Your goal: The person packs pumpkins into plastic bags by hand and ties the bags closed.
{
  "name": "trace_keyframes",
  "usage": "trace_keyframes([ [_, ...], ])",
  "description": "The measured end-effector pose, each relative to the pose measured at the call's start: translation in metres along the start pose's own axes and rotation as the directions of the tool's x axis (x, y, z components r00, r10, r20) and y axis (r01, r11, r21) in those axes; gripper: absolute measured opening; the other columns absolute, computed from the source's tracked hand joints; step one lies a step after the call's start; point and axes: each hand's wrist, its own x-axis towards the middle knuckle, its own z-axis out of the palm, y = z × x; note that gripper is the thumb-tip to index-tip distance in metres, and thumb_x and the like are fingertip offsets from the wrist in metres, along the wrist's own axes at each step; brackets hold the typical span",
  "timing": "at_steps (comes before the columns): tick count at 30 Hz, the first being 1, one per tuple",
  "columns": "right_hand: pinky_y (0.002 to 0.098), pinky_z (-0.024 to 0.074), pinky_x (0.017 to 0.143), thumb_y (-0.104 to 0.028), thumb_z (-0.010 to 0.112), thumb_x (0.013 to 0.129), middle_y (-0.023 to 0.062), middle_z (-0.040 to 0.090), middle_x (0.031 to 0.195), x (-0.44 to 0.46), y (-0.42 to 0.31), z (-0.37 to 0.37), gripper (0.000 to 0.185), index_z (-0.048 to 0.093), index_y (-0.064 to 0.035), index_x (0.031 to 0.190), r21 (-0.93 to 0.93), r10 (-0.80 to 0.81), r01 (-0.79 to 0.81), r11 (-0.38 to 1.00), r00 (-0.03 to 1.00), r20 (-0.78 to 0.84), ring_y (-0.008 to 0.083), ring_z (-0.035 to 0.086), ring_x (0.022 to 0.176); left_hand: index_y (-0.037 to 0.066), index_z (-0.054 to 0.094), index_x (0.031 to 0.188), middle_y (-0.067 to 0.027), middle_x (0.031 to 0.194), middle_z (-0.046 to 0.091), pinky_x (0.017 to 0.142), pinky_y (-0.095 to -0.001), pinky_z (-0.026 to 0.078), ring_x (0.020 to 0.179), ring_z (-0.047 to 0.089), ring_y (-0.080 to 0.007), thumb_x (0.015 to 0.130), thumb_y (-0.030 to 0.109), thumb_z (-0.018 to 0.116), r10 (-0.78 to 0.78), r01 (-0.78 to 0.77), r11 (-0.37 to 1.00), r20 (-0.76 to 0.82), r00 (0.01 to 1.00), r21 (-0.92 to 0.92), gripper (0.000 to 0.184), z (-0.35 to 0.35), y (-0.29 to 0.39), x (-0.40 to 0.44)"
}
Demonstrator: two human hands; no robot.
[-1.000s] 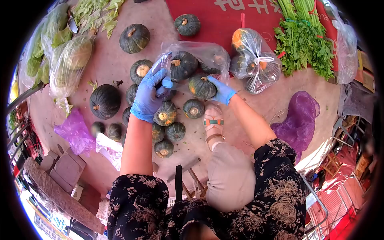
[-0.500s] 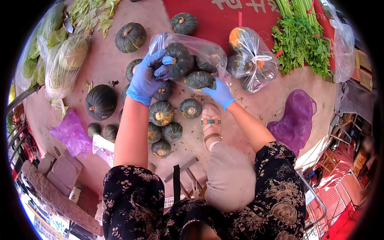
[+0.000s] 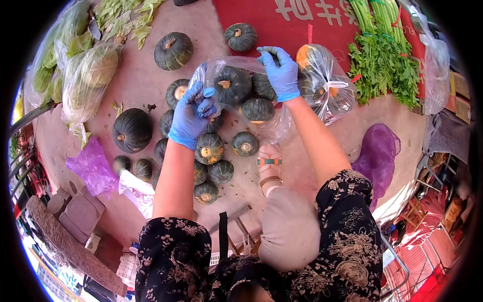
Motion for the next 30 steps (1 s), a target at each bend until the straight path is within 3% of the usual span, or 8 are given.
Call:
trace_keyframes([
  [6, 0.0430, 0.0434, 0.091, -0.052, 0.078, 0.055, 0.0209, 0.037, 0.132, 0.076, 0.048, 0.061, 0.103, 0.030, -0.0103, 0.135, -0.678, 0.194, -0.142, 0.721, 0.981, 0.001, 0.0355, 0.049, 0.112, 0.024, 0.041, 0.130, -0.0003, 0.079, 0.056, 0.048, -0.0242, 0.027, 0.047, 0.033, -0.0066, 0.088, 0.023, 0.052, -0.019, 0.019, 1.000, -0.040, 0.999, -0.002, 0.043, -0.002, 0.007, 0.010],
  [9, 0.0447, 0.0416, 0.094, -0.054, 0.079, 0.050, 0.0229, 0.029, 0.136, 0.089, 0.056, 0.074, 0.113, 0.021, -0.0138, 0.139, -0.707, 0.293, -0.166, 0.688, 0.954, 0.061, 0.0402, 0.047, 0.113, 0.025, 0.041, 0.130, -0.0013, 0.079, 0.055, 0.048, -0.0241, 0.027, 0.048, 0.034, -0.0070, 0.088, 0.023, 0.052, -0.033, 0.032, 0.999, -0.076, 0.997, -0.017, 0.044, -0.006, 0.006, 0.011],
  [14, 0.0374, 0.0448, 0.092, -0.041, 0.083, 0.052, 0.0186, 0.047, 0.122, 0.104, 0.079, 0.062, 0.089, 0.043, -0.0117, 0.126, -0.433, 0.279, -0.216, 0.875, 0.957, 0.086, 0.0325, 0.052, 0.108, 0.025, 0.040, 0.130, -0.0036, 0.080, 0.055, 0.047, -0.0239, 0.028, 0.048, 0.035, -0.0075, 0.088, 0.022, 0.052, -0.061, 0.057, 0.997, -0.094, 0.994, -0.046, 0.044, -0.005, 0.004, 0.010],
  [18, 0.0327, 0.0537, 0.069, -0.027, 0.076, 0.069, 0.0134, 0.055, 0.109, 0.092, 0.073, 0.025, 0.058, 0.050, -0.0057, 0.117, 0.290, 0.515, -0.589, 0.754, 0.805, 0.296, 0.0199, 0.059, 0.090, 0.027, 0.038, 0.132, -0.0029, 0.081, 0.056, 0.047, -0.0244, 0.028, 0.049, 0.035, -0.0078, 0.088, 0.022, 0.052, -0.027, 0.029, 0.999, -0.075, 0.997, 0.025, 0.046, -0.002, 0.008, 0.012],
  [21, 0.0347, 0.0520, 0.076, -0.032, 0.076, 0.068, 0.0125, 0.056, 0.107, 0.084, 0.075, 0.012, 0.066, 0.048, -0.0035, 0.120, 0.090, 0.454, -0.500, 0.861, 0.837, 0.307, 0.0201, 0.058, 0.091, 0.017, 0.048, 0.119, -0.0026, 0.081, 0.057, 0.046, -0.0251, 0.027, 0.049, 0.035, -0.0084, 0.088, 0.023, 0.053, -0.011, 0.018, 0.998, -0.134, 0.991, 0.057, 0.032, 0.000, 0.002, 0.017],
  [23, 0.0419, 0.0427, 0.093, -0.045, 0.073, 0.067, 0.0165, 0.048, 0.122, 0.083, 0.079, 0.028, 0.076, 0.044, -0.0079, 0.127, -0.209, 0.205, -0.155, 0.965, 0.949, 0.241, 0.0271, 0.049, 0.110, 0.012, 0.052, 0.108, -0.0032, 0.082, 0.058, 0.046, -0.0254, 0.027, 0.050, 0.035, -0.0087, 0.087, 0.022, 0.053, -0.022, 0.034, 0.997, -0.179, 0.984, 0.067, 0.023, -0.003, -0.001, 0.020],
  [25, 0.0449, 0.0364, 0.099, -0.053, 0.070, 0.066, 0.0181, 0.040, 0.132, 0.082, 0.064, 0.050, 0.081, 0.042, -0.0135, 0.131, -0.397, -0.016, 0.138, 0.907, 0.955, 0.295, 0.0328, 0.042, 0.120, 0.022, 0.042, 0.131, 0.0004, 0.082, 0.056, 0.048, -0.0228, 0.030, 0.051, 0.035, -0.0057, 0.089, 0.023, 0.052, -0.050, 0.065, 0.994, -0.171, 0.984, 0.086, 0.044, -0.006, -0.007, 0.019],
  [30, 0.0483, 0.0384, 0.096, -0.058, 0.071, 0.058, 0.0143, 0.026, 0.142, 0.078, 0.024, 0.110, 0.090, 0.034, -0.0277, 0.135, -0.653, 0.189, 0.177, 0.736, 0.873, 0.449, 0.0406, 0.036, 0.122, 0.023, 0.039, 0.132, -0.0016, 0.082, 0.056, 0.048, -0.0229, 0.030, 0.052, 0.036, -0.0066, 0.088, 0.021, 0.052, -0.025, 0.061, 0.987, -0.235, 0.972, 0.149, 0.046, 0.003, -0.011, 0.002],
])
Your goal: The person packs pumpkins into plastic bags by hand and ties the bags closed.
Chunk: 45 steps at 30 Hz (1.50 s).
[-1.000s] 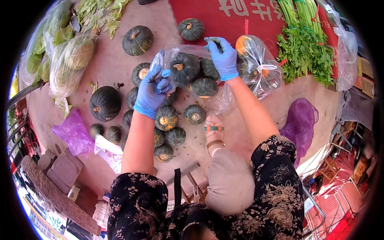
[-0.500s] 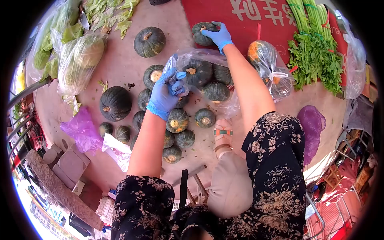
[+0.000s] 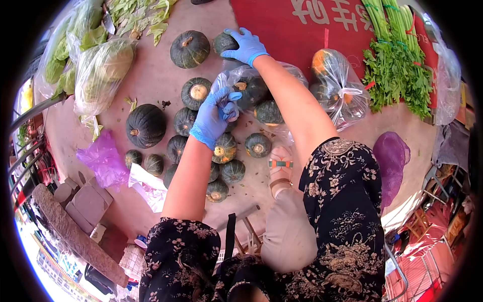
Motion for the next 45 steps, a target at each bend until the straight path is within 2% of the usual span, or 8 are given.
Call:
trace_keyframes([
  [9, 0.0408, 0.0458, 0.090, -0.033, 0.080, 0.054, 0.0187, 0.047, 0.123, 0.009, -0.004, 0.025, 0.091, 0.032, -0.0127, 0.128, 0.509, 0.157, -0.123, 0.852, 0.987, -0.024, 0.0333, 0.051, 0.109, 0.019, 0.040, 0.133, 0.0000, 0.078, 0.053, 0.049, -0.0221, 0.030, 0.052, 0.035, -0.0062, 0.087, 0.020, 0.053, 0.006, -0.008, 0.997, -0.024, 1.000, -0.080, 0.048, -0.010, 0.018, -0.009],
  [15, 0.0440, 0.0421, 0.096, -0.029, 0.068, 0.072, 0.0166, 0.045, 0.128, -0.080, 0.053, -0.065, 0.074, 0.032, -0.0024, 0.131, 0.880, -0.225, -0.331, -0.341, 0.938, 0.266, 0.0294, 0.045, 0.119, 0.013, 0.039, 0.133, -0.0005, 0.069, 0.054, 0.046, -0.0204, 0.029, 0.047, 0.035, -0.0059, 0.084, 0.017, 0.053, 0.095, -0.112, 0.990, 0.178, 0.979, 0.089, 0.051, 0.010, 0.030, -0.008],
  [23, 0.0338, 0.0372, 0.099, -0.026, 0.075, 0.064, 0.0109, 0.049, 0.122, -0.176, 0.031, -0.052, 0.085, 0.032, 0.0017, 0.132, 0.974, -0.012, -0.224, 0.031, 0.974, 0.225, 0.0211, 0.047, 0.115, 0.005, 0.045, 0.129, 0.0062, 0.062, 0.039, 0.044, -0.0167, 0.023, 0.048, 0.032, -0.0030, 0.079, 0.008, 0.051, 0.094, -0.190, 0.912, 0.267, 0.959, 0.364, 0.051, 0.061, 0.020, -0.012],
  [27, 0.0392, 0.0384, 0.095, -0.018, 0.069, 0.069, 0.0156, 0.049, 0.121, -0.152, 0.038, -0.030, 0.071, 0.036, -0.0062, 0.131, 0.179, -0.069, 0.153, 0.972, 0.911, -0.406, 0.0298, 0.050, 0.107, 0.001, 0.037, 0.133, 0.0060, 0.055, 0.031, 0.044, -0.0183, 0.022, 0.045, 0.028, -0.0036, 0.078, 0.013, 0.051, 0.060, -0.164, 0.874, 0.233, 0.971, 0.458, 0.058, 0.069, 0.014, -0.023],
  [29, 0.0400, 0.0370, 0.096, -0.016, 0.066, 0.069, 0.0147, 0.050, 0.120, -0.153, 0.026, -0.037, 0.063, 0.043, -0.0092, 0.127, -0.379, -0.367, 0.212, 0.901, 0.839, -0.403, 0.0316, 0.050, 0.106, 0.001, 0.037, 0.133, 0.0059, 0.055, 0.031, 0.043, -0.0184, 0.022, 0.044, 0.028, -0.0032, 0.079, 0.012, 0.051, 0.056, -0.142, 0.876, 0.195, 0.979, 0.462, 0.058, 0.066, 0.011, -0.021],
  [38, 0.0419, 0.0372, 0.090, -0.023, 0.070, 0.066, 0.0125, 0.052, 0.109, -0.218, 0.054, -0.054, 0.044, 0.056, -0.0071, 0.105, -0.078, 0.010, -0.085, 0.993, 0.735, -0.678, 0.0331, 0.046, 0.101, 0.005, 0.041, 0.133, 0.0068, 0.056, 0.033, 0.039, -0.0190, 0.020, 0.043, 0.028, -0.0036, 0.086, 0.009, 0.049, -0.004, -0.043, 0.942, 0.140, 0.990, 0.333, 0.048, 0.040, -0.001, -0.030],
  [43, 0.0415, 0.0442, 0.083, -0.017, 0.060, 0.072, 0.0165, 0.058, 0.083, -0.243, 0.109, -0.027, 0.028, 0.057, 0.0041, 0.089, 0.169, 0.540, -0.534, 0.828, 0.841, 0.013, 0.0298, 0.055, 0.082, 0.005, 0.046, 0.129, 0.0056, 0.055, 0.039, 0.040, -0.0190, 0.022, 0.043, 0.031, -0.0043, 0.088, 0.013, 0.048, 0.026, -0.062, 0.921, 0.098, 0.995, 0.385, 0.042, 0.037, -0.017, -0.031],
  [45, 0.0405, 0.0471, 0.074, -0.014, 0.050, 0.074, 0.0148, 0.056, 0.073, -0.247, 0.110, -0.027, 0.019, 0.056, 0.0032, 0.082, 0.692, 0.484, -0.264, 0.672, 0.863, -0.142, 0.0276, 0.055, 0.070, 0.005, 0.050, 0.123, 0.0044, 0.057, 0.044, 0.042, -0.0189, 0.024, 0.045, 0.034, -0.0048, 0.088, 0.013, 0.047, 0.055, -0.054, 0.929, 0.008, 0.998, 0.366, 0.036, 0.039, -0.019, -0.036],
])
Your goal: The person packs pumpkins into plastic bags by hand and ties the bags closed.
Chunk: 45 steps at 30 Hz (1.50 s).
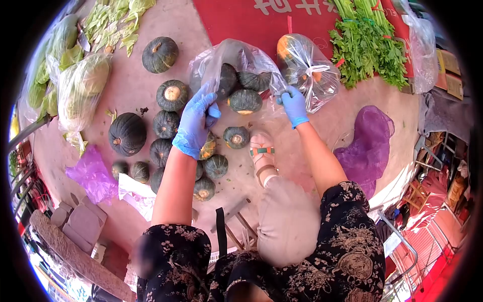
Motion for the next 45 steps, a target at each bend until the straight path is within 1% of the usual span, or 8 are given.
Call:
trace_keyframes([
  [5, 0.0282, 0.0423, 0.048, -0.007, 0.036, 0.076, 0.0082, 0.051, 0.066, -0.005, -0.052, -0.002, 0.016, 0.051, -0.0037, 0.072, 0.845, 0.083, -0.226, 0.486, 0.974, 0.212, 0.0183, 0.046, 0.048, 0.006, 0.059, 0.105, 0.0015, 0.064, 0.053, 0.048, -0.0188, 0.031, 0.051, 0.041, -0.0055, 0.090, 0.015, 0.045, 0.004, 0.001, 0.994, -0.051, 0.999, 0.109, 0.022, 0.009, 0.011, -0.008],
  [12, 0.0239, 0.0219, 0.035, -0.006, 0.037, 0.078, 0.0015, 0.039, 0.060, -0.008, -0.132, -0.030, 0.010, 0.046, -0.0069, 0.076, 0.748, 0.111, -0.447, 0.490, 0.883, 0.455, 0.0086, 0.028, 0.040, 0.001, 0.056, 0.105, -0.0005, 0.076, 0.056, 0.061, -0.0202, 0.039, 0.067, 0.048, -0.0059, 0.091, 0.012, 0.041, 0.169, -0.190, 0.936, 0.095, 0.981, 0.297, 0.023, 0.064, 0.014, -0.010],
  [20, 0.0338, 0.0508, 0.072, 0.004, 0.039, 0.080, 0.0115, 0.057, 0.092, -0.028, -0.106, -0.006, 0.027, 0.053, 0.0005, 0.103, 0.738, 0.029, -0.468, 0.486, 0.853, 0.521, 0.0229, 0.057, 0.082, -0.008, 0.048, 0.119, -0.0159, 0.106, 0.060, 0.086, -0.0318, 0.048, 0.096, 0.061, -0.0236, 0.086, 0.000, 0.040, 0.064, -0.080, 0.995, 0.240, 0.969, 0.059, 0.035, 0.049, 0.003, -0.008],
  [23, 0.0336, 0.0507, 0.076, 0.002, 0.043, 0.084, 0.0113, 0.058, 0.096, -0.038, -0.055, 0.015, 0.024, 0.053, -0.0005, 0.105, 0.703, 0.232, -0.696, 0.149, 0.715, 0.659, 0.0233, 0.057, 0.088, -0.003, 0.051, 0.119, -0.0138, 0.105, 0.060, 0.077, -0.0294, 0.051, 0.090, 0.062, -0.0208, 0.091, 0.007, 0.046, -0.089, 0.066, 0.989, 0.185, 0.979, 0.131, 0.030, 0.032, -0.010, -0.001],
  [30, 0.0336, 0.0510, 0.078, -0.018, 0.053, 0.090, 0.0106, 0.061, 0.099, -0.032, -0.054, 0.010, 0.023, 0.057, -0.0012, 0.105, 0.309, 0.100, -0.788, 0.532, 0.420, 0.902, 0.0201, 0.060, 0.087, -0.001, 0.057, 0.108, -0.0039, 0.087, 0.060, 0.062, -0.0243, 0.051, 0.075, 0.058, -0.0115, 0.087, 0.017, 0.059, -0.156, 0.097, 0.911, 0.118, 0.981, 0.401, 0.028, 0.018, -0.030, 0.009],
  [34, 0.0302, 0.0496, 0.078, -0.020, 0.055, 0.089, 0.0103, 0.062, 0.100, -0.030, -0.072, 0.010, 0.029, 0.056, 0.0006, 0.109, 0.240, 0.041, -0.533, 0.811, 0.462, 0.886, 0.0183, 0.060, 0.085, -0.001, 0.060, 0.099, -0.0044, 0.085, 0.059, 0.060, -0.0267, 0.047, 0.075, 0.053, -0.0105, 0.085, 0.031, 0.062, -0.177, 0.091, 0.876, 0.141, 0.974, 0.473, 0.035, 0.003, -0.037, 0.024],
  [42, 0.0281, 0.0462, 0.081, -0.020, 0.061, 0.087, 0.0042, 0.059, 0.099, -0.034, -0.061, 0.014, 0.030, 0.056, -0.0038, 0.111, 0.106, -0.027, -0.314, 0.943, 0.245, 0.969, 0.0115, 0.054, 0.090, -0.003, 0.063, 0.088, -0.0044, 0.078, 0.063, 0.060, -0.0262, 0.046, 0.069, 0.054, -0.0078, 0.080, 0.027, 0.064, -0.532, 0.012, 0.543, 0.333, 0.778, 0.840, 0.031, 0.035, -0.045, 0.063],
  [45, 0.0254, 0.0452, 0.080, -0.023, 0.063, 0.085, 0.0025, 0.059, 0.095, -0.053, -0.043, 0.022, 0.026, 0.059, -0.0038, 0.102, 0.110, 0.110, -0.356, 0.928, 0.542, 0.833, 0.0087, 0.052, 0.085, -0.003, 0.063, 0.090, -0.0052, 0.080, 0.064, 0.064, -0.0267, 0.048, 0.071, 0.054, -0.0089, 0.076, 0.006, 0.063, -0.274, -0.252, 0.592, 0.486, 0.830, 0.765, 0.017, 0.039, -0.047, 0.054],
])
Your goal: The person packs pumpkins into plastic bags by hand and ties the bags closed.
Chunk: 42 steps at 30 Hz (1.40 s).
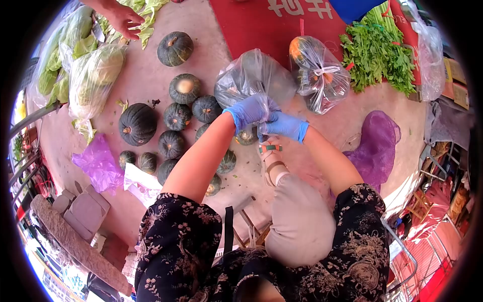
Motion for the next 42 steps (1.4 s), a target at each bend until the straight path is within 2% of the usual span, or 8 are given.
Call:
trace_keyframes([
  [4, 0.0225, 0.0443, 0.069, -0.019, 0.067, 0.082, -0.0014, 0.057, 0.083, -0.002, 0.008, -0.002, 0.024, 0.059, -0.0025, 0.097, 0.016, -0.105, 0.116, 0.993, 0.941, -0.321, 0.0065, 0.050, 0.076, -0.003, 0.061, 0.093, -0.0065, 0.081, 0.063, 0.065, -0.0267, 0.050, 0.073, 0.059, -0.0132, 0.077, 0.002, 0.061, -0.237, 0.026, 0.888, -0.409, 0.881, -0.458, 0.017, 0.005, -0.060, -0.004],
  [9, 0.0214, 0.0410, 0.059, -0.019, 0.066, 0.081, -0.0030, 0.056, 0.072, 0.023, 0.031, -0.053, 0.014, 0.059, -0.0075, 0.079, 0.024, -0.181, 0.250, 0.968, 0.758, -0.627, 0.0063, 0.049, 0.066, -0.001, 0.063, 0.092, -0.0094, 0.079, 0.064, 0.060, -0.0265, 0.053, 0.066, 0.062, -0.0136, 0.079, 0.007, 0.061, -0.354, 0.197, 0.927, -0.569, 0.742, -0.319, 0.016, -0.010, -0.091, -0.020],
  [15, 0.0233, 0.0361, 0.052, -0.025, 0.061, 0.084, -0.0012, 0.050, 0.060, 0.011, -0.001, -0.043, 0.021, 0.054, -0.0118, 0.069, 0.507, -0.106, 0.198, 0.839, 0.973, -0.204, 0.0072, 0.045, 0.057, -0.002, 0.061, 0.096, -0.0148, 0.087, 0.065, 0.065, -0.0345, 0.055, 0.074, 0.065, -0.0234, 0.082, 0.018, 0.054, -0.597, 0.096, 0.531, -0.291, 0.747, -0.842, 0.025, -0.016, -0.093, -0.031],
  [19, 0.0327, 0.0431, 0.060, -0.038, 0.062, 0.081, 0.0055, 0.058, 0.067, 0.014, -0.016, -0.044, 0.034, 0.062, -0.0046, 0.082, -0.675, -0.110, -0.040, 0.737, 0.978, -0.178, 0.0160, 0.053, 0.060, 0.001, 0.059, 0.078, -0.0161, 0.092, 0.062, 0.086, -0.0460, 0.046, 0.090, 0.059, -0.0312, 0.076, 0.013, 0.045, -0.437, -0.464, -0.129, -0.370, 0.820, -0.876, 0.018, -0.007, -0.094, -0.030],
  [23, 0.0352, 0.0453, 0.065, -0.038, 0.060, 0.077, 0.0158, 0.059, 0.065, 0.024, -0.029, -0.037, 0.036, 0.066, -0.0021, 0.078, -0.675, -0.191, -0.200, 0.711, 0.868, -0.459, 0.0224, 0.057, 0.062, 0.007, 0.048, 0.064, -0.0079, 0.058, 0.048, 0.075, -0.0395, 0.038, 0.064, 0.046, -0.0237, 0.067, 0.015, 0.045, -0.284, -0.530, -0.386, -0.449, 0.847, -0.755, 0.009, 0.007, -0.121, -0.010],
  [31, 0.0303, 0.0441, 0.050, -0.018, 0.053, 0.081, 0.0044, 0.056, 0.058, 0.030, 0.001, -0.059, 0.020, 0.063, -0.0022, 0.089, 0.530, 0.268, -0.016, 0.848, 0.875, -0.403, 0.0159, 0.054, 0.052, 0.006, 0.054, 0.067, -0.0059, 0.053, 0.043, 0.061, -0.0312, 0.038, 0.048, 0.036, -0.0167, 0.073, 0.011, 0.041, -0.383, -0.527, 0.000, -0.487, 0.785, -0.850, 0.016, 0.006, -0.097, -0.014],
  [33, 0.0313, 0.0469, 0.051, -0.015, 0.051, 0.082, 0.0034, 0.056, 0.061, 0.005, -0.020, -0.041, 0.024, 0.060, -0.0021, 0.100, 0.724, 0.232, -0.062, 0.686, 0.963, -0.138, 0.0163, 0.054, 0.050, 0.002, 0.048, 0.125, -0.0061, 0.098, 0.061, 0.076, -0.0272, 0.048, 0.075, 0.057, -0.0143, 0.079, 0.005, 0.042, -0.133, -0.271, 0.363, -0.337, 0.932, -0.892, 0.047, 0.012, -0.079, -0.029],
  [42, 0.0252, 0.0527, 0.068, -0.015, 0.053, 0.089, 0.0073, 0.062, 0.087, 0.009, -0.018, -0.025, 0.027, 0.052, 0.0012, 0.111, 0.579, 0.104, -0.229, 0.783, 0.965, 0.241, 0.0100, 0.058, 0.061, 0.010, 0.037, 0.134, -0.0028, 0.103, 0.059, 0.079, -0.0261, 0.047, 0.089, 0.054, -0.0105, 0.079, 0.005, 0.059, -0.049, -0.102, 0.884, -0.309, 0.950, -0.456, 0.060, 0.031, -0.062, -0.017],
])
